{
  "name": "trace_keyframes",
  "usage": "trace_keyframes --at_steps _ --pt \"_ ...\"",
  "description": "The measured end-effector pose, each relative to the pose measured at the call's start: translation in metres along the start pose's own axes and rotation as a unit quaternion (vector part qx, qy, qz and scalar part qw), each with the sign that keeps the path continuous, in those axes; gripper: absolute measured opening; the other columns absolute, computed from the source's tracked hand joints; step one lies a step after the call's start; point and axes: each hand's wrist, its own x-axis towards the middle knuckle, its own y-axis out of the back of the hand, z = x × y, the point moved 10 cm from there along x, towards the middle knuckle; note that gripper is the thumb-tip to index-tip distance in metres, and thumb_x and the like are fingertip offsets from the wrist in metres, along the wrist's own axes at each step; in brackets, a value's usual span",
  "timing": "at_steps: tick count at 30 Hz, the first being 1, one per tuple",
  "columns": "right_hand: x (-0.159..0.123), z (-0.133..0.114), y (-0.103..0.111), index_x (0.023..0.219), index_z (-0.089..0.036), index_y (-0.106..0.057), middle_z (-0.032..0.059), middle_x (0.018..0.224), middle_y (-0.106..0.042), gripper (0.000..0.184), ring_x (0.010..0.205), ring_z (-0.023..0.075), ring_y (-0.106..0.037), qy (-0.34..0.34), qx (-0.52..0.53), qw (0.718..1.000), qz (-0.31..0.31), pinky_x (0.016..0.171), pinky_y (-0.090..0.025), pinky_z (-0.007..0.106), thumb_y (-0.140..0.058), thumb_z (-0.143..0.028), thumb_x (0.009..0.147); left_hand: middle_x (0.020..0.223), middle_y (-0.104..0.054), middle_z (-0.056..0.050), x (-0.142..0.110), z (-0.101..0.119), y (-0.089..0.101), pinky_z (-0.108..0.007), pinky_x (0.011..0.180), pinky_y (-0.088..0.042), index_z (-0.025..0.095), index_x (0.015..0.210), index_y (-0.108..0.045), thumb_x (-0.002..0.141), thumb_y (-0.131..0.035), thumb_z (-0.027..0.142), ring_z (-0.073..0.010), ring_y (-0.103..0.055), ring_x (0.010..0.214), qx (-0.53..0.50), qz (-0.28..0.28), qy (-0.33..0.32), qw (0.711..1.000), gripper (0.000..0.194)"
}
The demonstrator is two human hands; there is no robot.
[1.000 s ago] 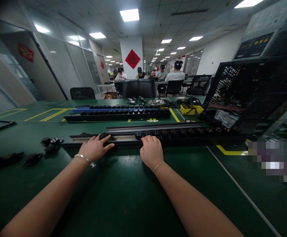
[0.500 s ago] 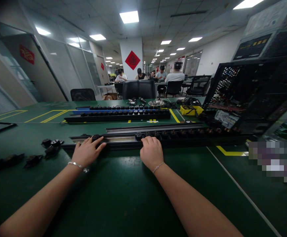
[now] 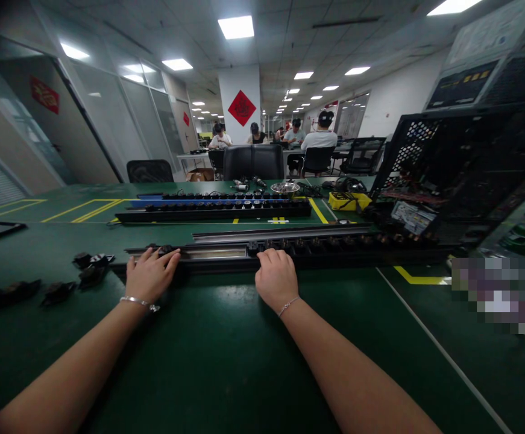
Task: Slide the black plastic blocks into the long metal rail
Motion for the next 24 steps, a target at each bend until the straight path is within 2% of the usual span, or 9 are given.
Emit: trace_keyframes --at_steps 8,17,24 --pt "0.0 0.0 0.0 0.106 -0.016 -0.062 0.0076 0.105 -0.061 0.031 0.096 0.0211 -0.047 0.001 -0.003 1.0 0.003 0.088 -0.035 0.033 -0.048 -0.016 0.079 0.135 -0.051 -0.006 0.005 -0.029 -0.005 -0.063 0.101 -0.021 0.034 0.124 -0.056 0.089 -0.016 0.052 -0.0343 -0.033 0.131 -0.014 -0.036 0.048 0.998 0.055" --pt "0.0 0.001 -0.001 0.107 -0.016 -0.062 0.0079 0.106 -0.061 0.032 0.096 0.0209 -0.047 0.001 -0.005 1.0 -0.002 0.089 -0.035 0.033 -0.048 -0.016 0.079 0.13 -0.055 -0.007 0.011 -0.053 -0.006 -0.058 0.1 -0.026 0.031 0.118 -0.061 0.088 -0.02 0.048 -0.0338 -0.04 0.126 -0.016 -0.047 0.09 0.995 0.053" --pt "0.0 0.001 -0.001 0.107 -0.017 -0.062 0.0078 0.106 -0.061 0.031 0.096 0.021 -0.047 -0.002 -0.014 1.0 -0.004 0.087 -0.035 0.033 -0.049 -0.017 0.078 0.12 -0.062 -0.013 0.013 -0.066 -0.002 -0.05 0.094 -0.037 0.021 0.106 -0.069 0.088 -0.017 0.048 -0.0335 -0.047 0.119 0.005 -0.037 0.104 0.994 0.062"
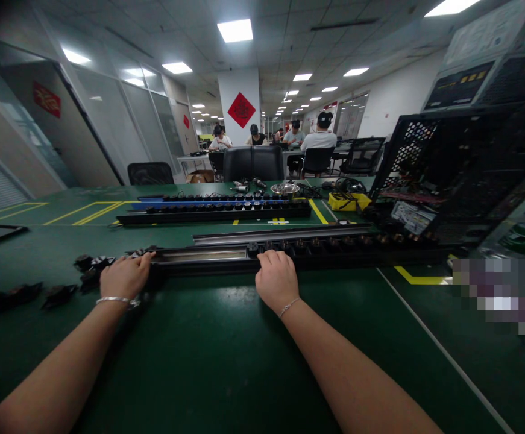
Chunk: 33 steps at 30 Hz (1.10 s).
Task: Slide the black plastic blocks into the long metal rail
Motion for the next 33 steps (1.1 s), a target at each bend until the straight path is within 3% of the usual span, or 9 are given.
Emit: trace_keyframes --at_steps 7,19,27,33 --pt "0.0 -0.001 0.0 0.107 -0.017 -0.062 0.008 0.105 -0.062 0.031 0.095 0.0211 -0.047 0.004 -0.001 1.0 0.004 0.088 -0.034 0.034 -0.048 -0.017 0.079 0.117 -0.063 -0.011 0.006 -0.015 -0.004 -0.044 0.095 -0.038 0.022 0.11 -0.068 0.089 -0.016 0.048 -0.0317 -0.045 0.121 0.001 0.008 0.014 1.0 0.061" --pt "-0.001 -0.001 0.002 0.108 -0.016 -0.062 0.0075 0.105 -0.062 0.033 0.096 0.021 -0.047 0.004 0.009 1.0 0.003 0.09 -0.033 0.034 -0.048 -0.016 0.078 0.117 -0.06 -0.02 0.007 -0.032 -0.003 -0.047 0.088 -0.042 0.017 0.114 -0.065 0.09 -0.01 0.046 -0.0355 -0.051 0.113 -0.036 -0.017 0.043 0.998 0.066" --pt "-0.001 -0.001 0.001 0.109 -0.016 -0.062 0.0075 0.106 -0.062 0.033 0.096 0.021 -0.047 0.004 0.011 1.0 0.002 0.088 -0.034 0.033 -0.048 -0.016 0.079 0.116 -0.058 -0.017 0.016 -0.04 -0.016 -0.044 0.091 -0.041 0.021 0.125 -0.057 0.092 -0.01 0.041 -0.0302 -0.053 0.109 -0.07 -0.025 0.029 0.997 0.061" --pt "-0.001 -0.001 0.001 0.107 -0.016 -0.062 0.007 0.105 -0.062 0.032 0.095 0.0213 -0.047 0.008 0.01 1.0 0.008 0.088 -0.034 0.034 -0.049 -0.016 0.078 0.125 -0.053 -0.014 0.024 -0.062 -0.028 -0.046 0.095 -0.039 0.025 0.124 -0.057 0.092 -0.014 0.041 -0.0307 -0.049 0.115 -0.13 0.007 0.077 0.988 0.056"
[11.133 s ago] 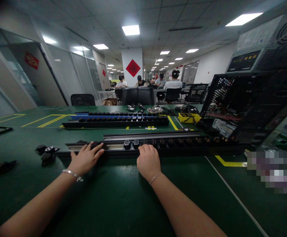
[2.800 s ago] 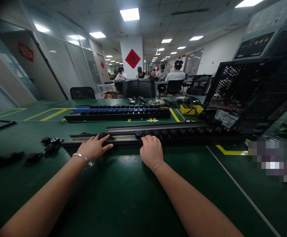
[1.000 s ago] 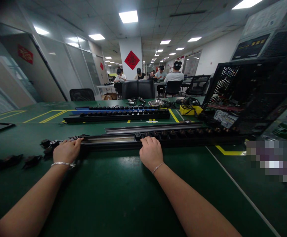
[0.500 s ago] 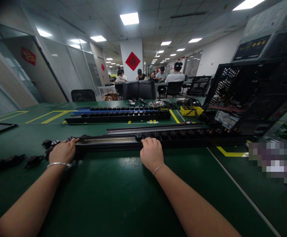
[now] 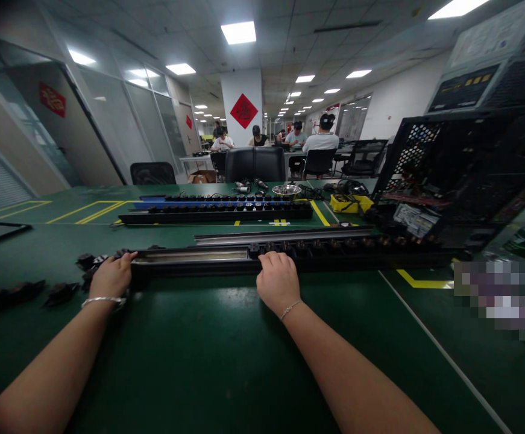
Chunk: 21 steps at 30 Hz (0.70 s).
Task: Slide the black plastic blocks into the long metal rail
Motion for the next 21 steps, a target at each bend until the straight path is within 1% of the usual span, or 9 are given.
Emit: trace_keyframes --at_steps 5,14,19,21 --pt "0.0 0.0 0.0 0.108 -0.015 -0.062 0.0076 0.105 -0.062 0.032 0.096 0.0211 -0.048 0.0 0.001 1.0 -0.002 0.088 -0.035 0.034 -0.049 -0.016 0.078 0.127 -0.051 -0.016 0.003 -0.01 -0.002 -0.048 0.094 -0.039 0.024 0.126 -0.055 0.092 -0.015 0.043 -0.0313 -0.048 0.115 -0.019 0.015 0.012 1.0 0.056" --pt "0.0 0.0 0.0 0.109 -0.016 -0.062 0.0077 0.106 -0.062 0.033 0.097 0.0215 -0.048 -0.005 0.005 1.0 -0.012 0.089 -0.034 0.034 -0.048 -0.016 0.078 0.119 -0.055 -0.015 0.004 -0.013 0.001 -0.047 0.097 -0.037 0.022 0.125 -0.056 0.092 -0.02 0.04 -0.0303 -0.047 0.115 -0.023 0.044 0.004 0.999 0.052" --pt "0.0 0.0 0.0 0.109 -0.016 -0.062 0.0071 0.106 -0.062 0.033 0.097 0.0211 -0.048 -0.004 0.002 1.0 -0.009 0.089 -0.034 0.033 -0.049 -0.015 0.078 0.122 -0.052 -0.016 0.003 -0.015 0.002 -0.046 0.098 -0.037 0.022 0.125 -0.056 0.092 -0.02 0.042 -0.0316 -0.048 0.114 -0.028 0.045 0.025 0.998 0.053" --pt "0.0 0.0 0.0 0.109 -0.016 -0.062 0.007 0.106 -0.062 0.033 0.097 0.021 -0.048 -0.004 0.001 1.0 -0.01 0.089 -0.034 0.033 -0.049 -0.015 0.078 0.123 -0.052 -0.017 0.002 -0.014 0.004 -0.046 0.098 -0.037 0.02 0.125 -0.057 0.092 -0.02 0.043 -0.0316 -0.048 0.114 -0.026 0.05 0.025 0.998 0.054"
